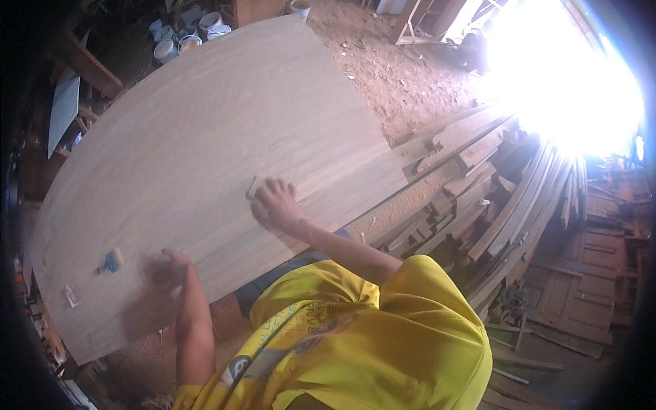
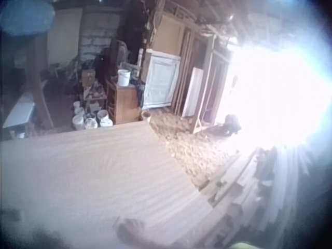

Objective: The person sands a large flat wooden board using a sanding block held in the right hand. The person moves the sanding block back and forth across the surface of the board in a repetitive motion.

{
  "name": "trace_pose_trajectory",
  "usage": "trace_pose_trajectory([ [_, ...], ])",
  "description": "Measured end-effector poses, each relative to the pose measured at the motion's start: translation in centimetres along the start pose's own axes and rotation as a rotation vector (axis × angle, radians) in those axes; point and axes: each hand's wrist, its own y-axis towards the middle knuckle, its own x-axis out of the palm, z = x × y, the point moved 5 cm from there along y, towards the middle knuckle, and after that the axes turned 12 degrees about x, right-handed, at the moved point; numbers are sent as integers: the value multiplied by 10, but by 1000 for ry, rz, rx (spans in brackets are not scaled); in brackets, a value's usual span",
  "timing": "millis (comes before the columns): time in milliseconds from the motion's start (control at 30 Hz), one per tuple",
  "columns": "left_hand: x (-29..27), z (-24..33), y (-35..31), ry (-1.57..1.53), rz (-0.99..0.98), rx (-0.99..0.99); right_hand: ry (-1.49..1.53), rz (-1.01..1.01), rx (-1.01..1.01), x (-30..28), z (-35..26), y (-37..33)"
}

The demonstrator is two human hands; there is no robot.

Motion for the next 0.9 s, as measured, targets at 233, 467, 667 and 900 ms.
trace_pose_trajectory([
  [233,2,-8,3,94,-39,9,-143,0,-78,-13,8,-16],
  [467,-13,8,-2,102,-124,3,-80,188,202,-18,28,28],
  [667,-2,-2,1,136,-64,-27,-107,0,63,1,10,-26],
  [900,-21,10,-9,119,-149,33,-184,-105,17,-5,19,-64],
])
